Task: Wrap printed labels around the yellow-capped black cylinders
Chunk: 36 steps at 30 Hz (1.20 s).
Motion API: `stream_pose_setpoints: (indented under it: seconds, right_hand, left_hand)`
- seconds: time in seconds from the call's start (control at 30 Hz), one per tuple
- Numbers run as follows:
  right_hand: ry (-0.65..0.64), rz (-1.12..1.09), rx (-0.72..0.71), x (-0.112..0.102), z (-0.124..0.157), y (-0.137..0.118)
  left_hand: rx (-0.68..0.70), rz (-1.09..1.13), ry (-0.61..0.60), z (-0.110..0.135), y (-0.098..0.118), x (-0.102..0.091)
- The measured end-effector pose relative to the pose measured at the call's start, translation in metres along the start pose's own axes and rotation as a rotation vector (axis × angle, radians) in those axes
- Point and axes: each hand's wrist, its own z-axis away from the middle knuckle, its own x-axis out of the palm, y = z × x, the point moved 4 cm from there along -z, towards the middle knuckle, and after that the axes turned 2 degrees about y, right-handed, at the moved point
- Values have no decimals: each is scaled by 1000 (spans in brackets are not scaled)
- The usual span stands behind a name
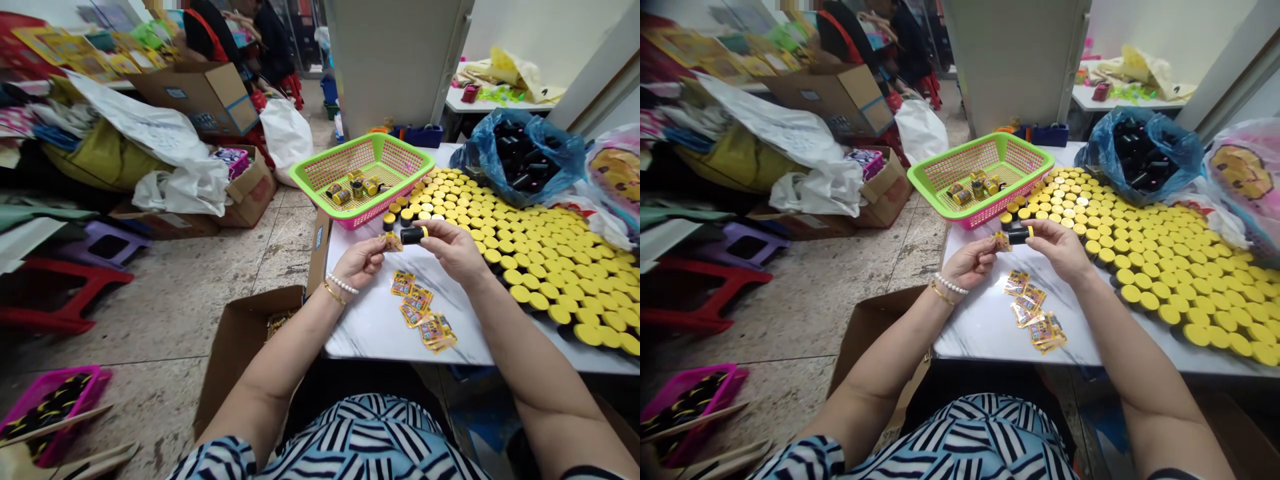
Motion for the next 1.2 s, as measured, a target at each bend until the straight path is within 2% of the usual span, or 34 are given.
stream_pose_setpoints:
  seconds: [0.23, 0.4, 0.67, 0.77, 0.93, 1.03, 1.2]
  right_hand:
    - [-14, -49, 42, 7, 3, 3]
    - [72, 43, 48, 3, 2, 10]
    - [147, 249, -124, 20, 15, -9]
    - [152, 153, -63, 20, 16, -7]
    - [119, -18, 70, 16, 10, 11]
    - [140, 4, 69, 16, 9, 14]
    - [219, 185, 15, 18, 13, 8]
  left_hand:
    - [-2, 3, 22, -4, -4, 1]
    - [-51, 45, -36, -3, -5, 5]
    - [-38, 75, -4, -3, -3, 8]
    - [-29, 86, -2, -2, -2, 9]
    - [-27, 87, -39, -3, -1, 10]
    - [-20, 81, -56, -4, -2, 8]
    - [4, 48, -63, -4, -3, 7]
